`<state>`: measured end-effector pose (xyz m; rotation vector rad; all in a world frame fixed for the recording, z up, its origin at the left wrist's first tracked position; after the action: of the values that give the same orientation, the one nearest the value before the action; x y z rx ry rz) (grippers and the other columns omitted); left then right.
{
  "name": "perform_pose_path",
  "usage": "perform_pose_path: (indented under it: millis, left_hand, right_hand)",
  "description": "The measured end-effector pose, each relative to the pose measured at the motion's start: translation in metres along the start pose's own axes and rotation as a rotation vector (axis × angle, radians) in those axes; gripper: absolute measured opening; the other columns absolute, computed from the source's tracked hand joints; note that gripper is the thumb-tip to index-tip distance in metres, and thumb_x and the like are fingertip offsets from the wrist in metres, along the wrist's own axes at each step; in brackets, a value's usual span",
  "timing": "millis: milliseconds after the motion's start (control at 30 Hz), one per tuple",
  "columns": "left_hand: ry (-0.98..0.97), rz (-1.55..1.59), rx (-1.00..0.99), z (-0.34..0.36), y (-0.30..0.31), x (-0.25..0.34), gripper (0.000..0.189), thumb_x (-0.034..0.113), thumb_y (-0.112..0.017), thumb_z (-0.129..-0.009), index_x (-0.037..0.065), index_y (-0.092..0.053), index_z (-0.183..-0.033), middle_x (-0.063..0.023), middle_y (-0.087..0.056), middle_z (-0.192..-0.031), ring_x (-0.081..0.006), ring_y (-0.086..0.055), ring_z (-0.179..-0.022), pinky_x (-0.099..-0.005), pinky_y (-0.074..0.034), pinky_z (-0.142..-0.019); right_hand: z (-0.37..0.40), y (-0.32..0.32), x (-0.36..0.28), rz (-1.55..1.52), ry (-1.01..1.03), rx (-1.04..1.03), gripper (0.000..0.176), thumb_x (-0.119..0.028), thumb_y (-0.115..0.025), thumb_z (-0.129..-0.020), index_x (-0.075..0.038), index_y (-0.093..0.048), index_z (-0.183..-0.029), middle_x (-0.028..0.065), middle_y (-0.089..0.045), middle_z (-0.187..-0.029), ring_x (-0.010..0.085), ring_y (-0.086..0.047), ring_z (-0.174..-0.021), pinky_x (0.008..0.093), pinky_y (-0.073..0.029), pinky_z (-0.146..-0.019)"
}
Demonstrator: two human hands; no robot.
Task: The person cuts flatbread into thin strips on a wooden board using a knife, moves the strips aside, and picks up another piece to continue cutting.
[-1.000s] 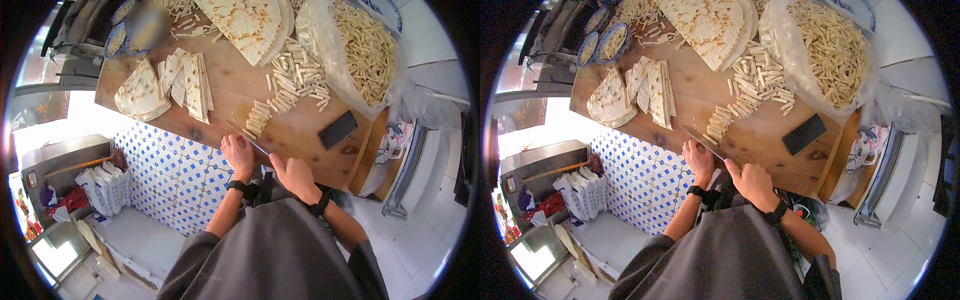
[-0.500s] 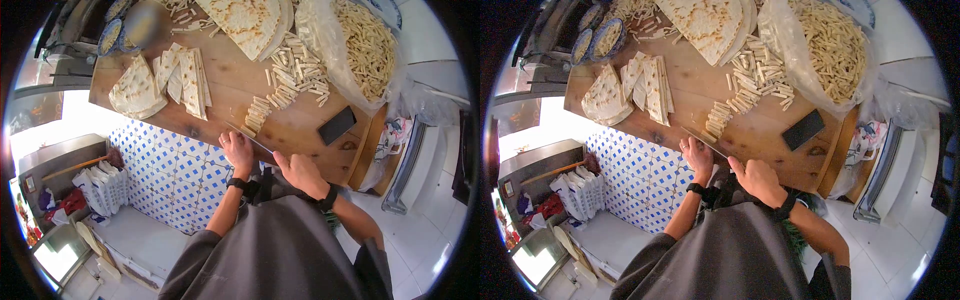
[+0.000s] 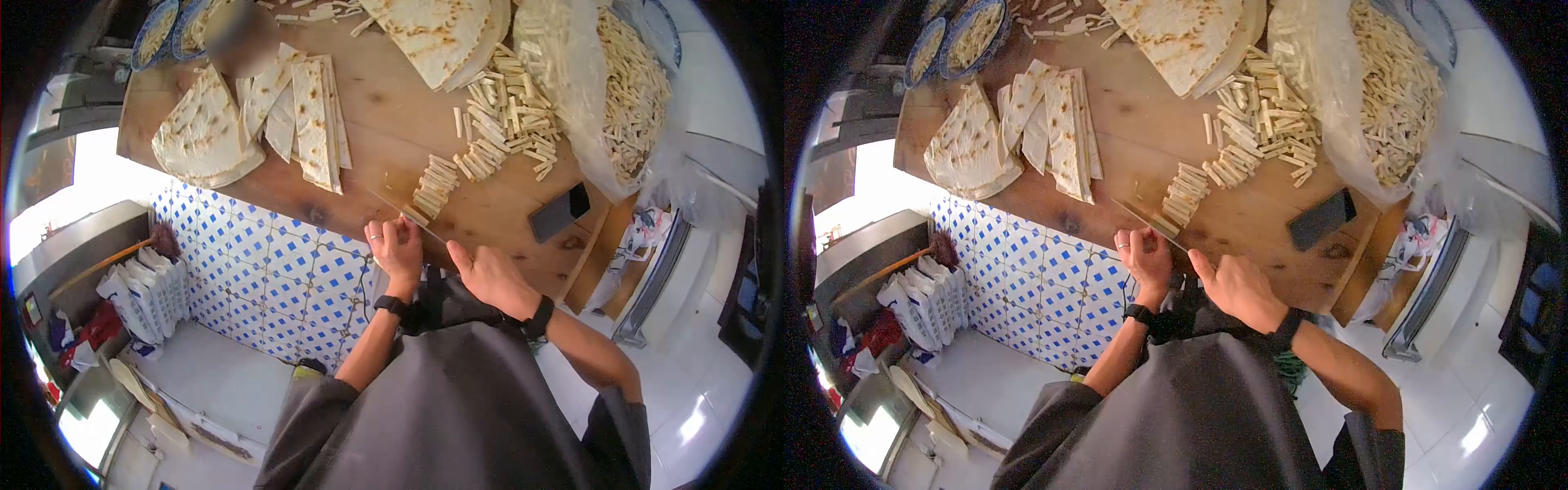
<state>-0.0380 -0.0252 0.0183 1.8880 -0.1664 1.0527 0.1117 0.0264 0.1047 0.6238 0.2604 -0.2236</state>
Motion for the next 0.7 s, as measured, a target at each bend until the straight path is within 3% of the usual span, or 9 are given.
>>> perform_pose_path:
  millis: [267,467,567,700]
  left_hand:
    - [0.01,-0.006,-0.02,0.003,0.002,0.002,0.017,0.002,-0.071,-0.073,0.003,-0.054,-0.075,-0.0136,-0.05,-0.079,-0.0336,-0.05,-0.078,-0.0433,-0.043,-0.067]
    - [-0.061,0.02,-0.021,0.0,0.007,0.006,0.014,0.006,-0.069,-0.077,0.002,-0.055,-0.076,-0.0139,-0.052,-0.083,-0.0339,-0.051,-0.082,-0.0432,-0.043,-0.072]
    - [-0.136,-0.142,-0.072,0.003,0.012,0.014,0.015,0.009,-0.068,-0.079,0.002,-0.055,-0.077,-0.0141,-0.052,-0.084,-0.0338,-0.05,-0.084,-0.0434,-0.042,-0.074]
    - [-0.08,-0.152,-0.027,0.006,0.009,0.015,0.018,0.011,-0.069,-0.077,0.003,-0.053,-0.08,-0.0152,-0.052,-0.086,-0.0348,-0.05,-0.085,-0.0446,-0.041,-0.075]
  right_hand:
    - [-0.022,-0.031,0.001,-0.002,0.108,0.232,0.089,-0.069,-0.03,-0.091,0.009,-0.066,-0.065,0.0329,-0.059,-0.065,0.0485,-0.063,-0.07,0.0522,-0.053,-0.063]
    - [-0.014,-0.026,0.008,-0.071,0.094,0.296,0.088,-0.069,-0.033,-0.091,0.008,-0.066,-0.066,0.0324,-0.06,-0.066,0.0487,-0.063,-0.07,0.0526,-0.052,-0.065]
    - [0.001,-0.029,0.021,-0.163,0.069,0.243,0.087,-0.068,-0.034,-0.091,0.009,-0.066,-0.067,0.0324,-0.06,-0.067,0.0485,-0.063,-0.07,0.0528,-0.052,-0.067]
    - [0.028,-0.025,0.031,-0.208,0.099,0.239,0.085,-0.066,-0.036,-0.092,0.009,-0.066,-0.066,0.0319,-0.06,-0.066,0.0486,-0.063,-0.07,0.0527,-0.052,-0.066]
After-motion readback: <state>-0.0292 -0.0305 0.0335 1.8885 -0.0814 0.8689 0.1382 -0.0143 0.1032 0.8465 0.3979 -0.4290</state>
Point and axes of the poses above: each hand's wrist, its own z-axis away from the middle knuckle, its own y-axis out of the back of the hand, x = y × z, the point moved 4 cm from there along -z, towards the middle knuckle
